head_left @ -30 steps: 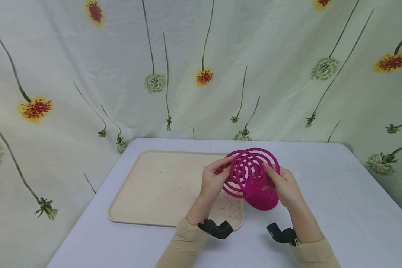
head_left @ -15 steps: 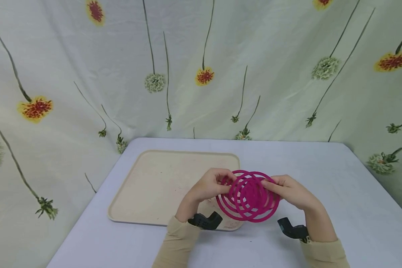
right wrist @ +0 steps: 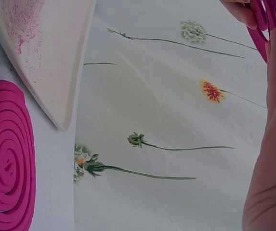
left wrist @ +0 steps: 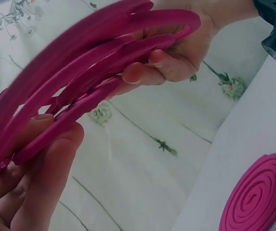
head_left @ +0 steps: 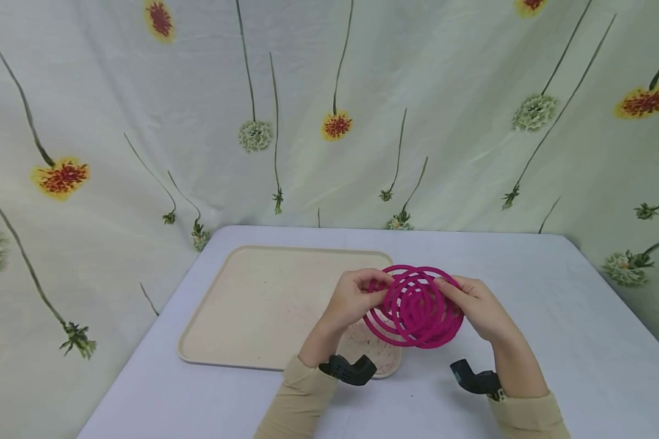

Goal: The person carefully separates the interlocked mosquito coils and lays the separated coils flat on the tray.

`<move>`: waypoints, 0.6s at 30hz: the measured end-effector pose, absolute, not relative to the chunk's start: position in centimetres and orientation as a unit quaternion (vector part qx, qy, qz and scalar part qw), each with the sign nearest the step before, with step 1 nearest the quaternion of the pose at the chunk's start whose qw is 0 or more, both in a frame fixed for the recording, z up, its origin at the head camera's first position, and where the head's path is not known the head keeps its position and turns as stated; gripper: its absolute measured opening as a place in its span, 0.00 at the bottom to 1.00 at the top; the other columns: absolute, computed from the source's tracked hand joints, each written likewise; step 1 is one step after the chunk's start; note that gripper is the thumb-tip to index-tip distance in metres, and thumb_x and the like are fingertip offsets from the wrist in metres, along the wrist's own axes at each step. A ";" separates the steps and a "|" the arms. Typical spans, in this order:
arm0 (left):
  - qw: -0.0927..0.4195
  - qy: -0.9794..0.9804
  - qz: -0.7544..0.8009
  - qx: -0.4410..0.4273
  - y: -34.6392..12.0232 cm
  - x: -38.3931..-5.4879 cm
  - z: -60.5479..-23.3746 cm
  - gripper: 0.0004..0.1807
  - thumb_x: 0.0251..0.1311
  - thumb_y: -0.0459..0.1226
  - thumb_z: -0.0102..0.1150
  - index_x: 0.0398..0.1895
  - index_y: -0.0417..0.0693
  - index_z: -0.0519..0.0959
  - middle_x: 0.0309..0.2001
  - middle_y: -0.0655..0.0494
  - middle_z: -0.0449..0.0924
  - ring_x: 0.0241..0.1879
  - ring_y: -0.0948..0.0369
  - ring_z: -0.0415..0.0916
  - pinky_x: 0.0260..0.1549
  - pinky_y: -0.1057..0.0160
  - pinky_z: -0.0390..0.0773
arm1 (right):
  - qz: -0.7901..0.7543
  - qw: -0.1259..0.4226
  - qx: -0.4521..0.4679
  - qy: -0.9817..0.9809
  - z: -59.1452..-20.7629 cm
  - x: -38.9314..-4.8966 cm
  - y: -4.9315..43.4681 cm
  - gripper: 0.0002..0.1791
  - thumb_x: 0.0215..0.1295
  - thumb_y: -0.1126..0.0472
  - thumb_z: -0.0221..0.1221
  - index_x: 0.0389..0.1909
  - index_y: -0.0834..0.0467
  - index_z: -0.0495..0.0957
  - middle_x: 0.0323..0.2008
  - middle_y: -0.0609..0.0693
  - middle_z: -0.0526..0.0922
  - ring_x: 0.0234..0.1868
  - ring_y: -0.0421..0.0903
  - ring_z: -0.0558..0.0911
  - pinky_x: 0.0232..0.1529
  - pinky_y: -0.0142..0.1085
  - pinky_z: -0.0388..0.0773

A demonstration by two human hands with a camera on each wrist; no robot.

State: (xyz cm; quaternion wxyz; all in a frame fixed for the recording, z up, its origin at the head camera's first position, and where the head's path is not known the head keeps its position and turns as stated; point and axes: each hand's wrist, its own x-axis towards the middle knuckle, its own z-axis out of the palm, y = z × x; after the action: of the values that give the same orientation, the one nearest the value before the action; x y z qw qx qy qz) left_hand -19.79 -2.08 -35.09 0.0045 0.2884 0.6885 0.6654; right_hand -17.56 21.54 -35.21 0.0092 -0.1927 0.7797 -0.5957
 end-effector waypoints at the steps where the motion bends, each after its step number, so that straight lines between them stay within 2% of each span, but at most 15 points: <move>1: 0.004 0.687 0.667 0.289 -2.1 -20.0 -35.4 0.08 0.54 0.22 0.58 0.38 0.27 0.79 0.32 0.38 0.80 0.25 0.64 0.77 0.30 0.62 0.82 | -0.598 0.008 -0.195 0.777 -35.2 -17.6 21.6 0.17 0.71 0.62 0.48 0.38 0.75 0.74 0.20 0.50 0.80 0.19 0.44 0.79 0.26 0.32 0.79; 5: 0.017 0.689 0.664 0.291 -2.3 -20.6 -36.1 0.08 0.55 0.23 0.58 0.38 0.29 0.79 0.30 0.40 0.80 0.25 0.64 0.77 0.30 0.62 0.82 | -0.594 0.022 -0.209 0.777 -35.2 -17.5 21.8 0.16 0.72 0.62 0.48 0.38 0.75 0.74 0.20 0.51 0.81 0.21 0.46 0.81 0.27 0.33 0.80; 14: 0.102 0.699 0.610 0.360 -3.8 -21.0 -35.9 0.07 0.53 0.26 0.61 0.36 0.31 0.81 0.27 0.45 0.81 0.24 0.63 0.77 0.27 0.65 0.81 | -0.546 0.102 -0.271 0.786 -35.1 -17.5 23.1 0.13 0.70 0.63 0.49 0.37 0.69 0.77 0.23 0.53 0.83 0.24 0.53 0.83 0.31 0.39 0.82; 18: 0.128 0.694 0.597 0.381 -4.2 -21.1 -35.7 0.07 0.53 0.26 0.62 0.37 0.31 0.81 0.28 0.45 0.82 0.24 0.62 0.79 0.28 0.63 0.82 | -0.543 0.129 -0.289 0.778 -35.0 -17.4 23.4 0.12 0.70 0.64 0.48 0.36 0.69 0.77 0.22 0.53 0.83 0.23 0.55 0.83 0.30 0.41 0.82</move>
State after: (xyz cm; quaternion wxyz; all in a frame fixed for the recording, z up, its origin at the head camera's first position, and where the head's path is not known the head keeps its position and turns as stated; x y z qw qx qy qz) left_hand -21.11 -4.16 -35.75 0.1278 0.3813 0.6941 0.5970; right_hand -17.41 23.36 -34.98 0.1291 -0.2886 0.7780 -0.5430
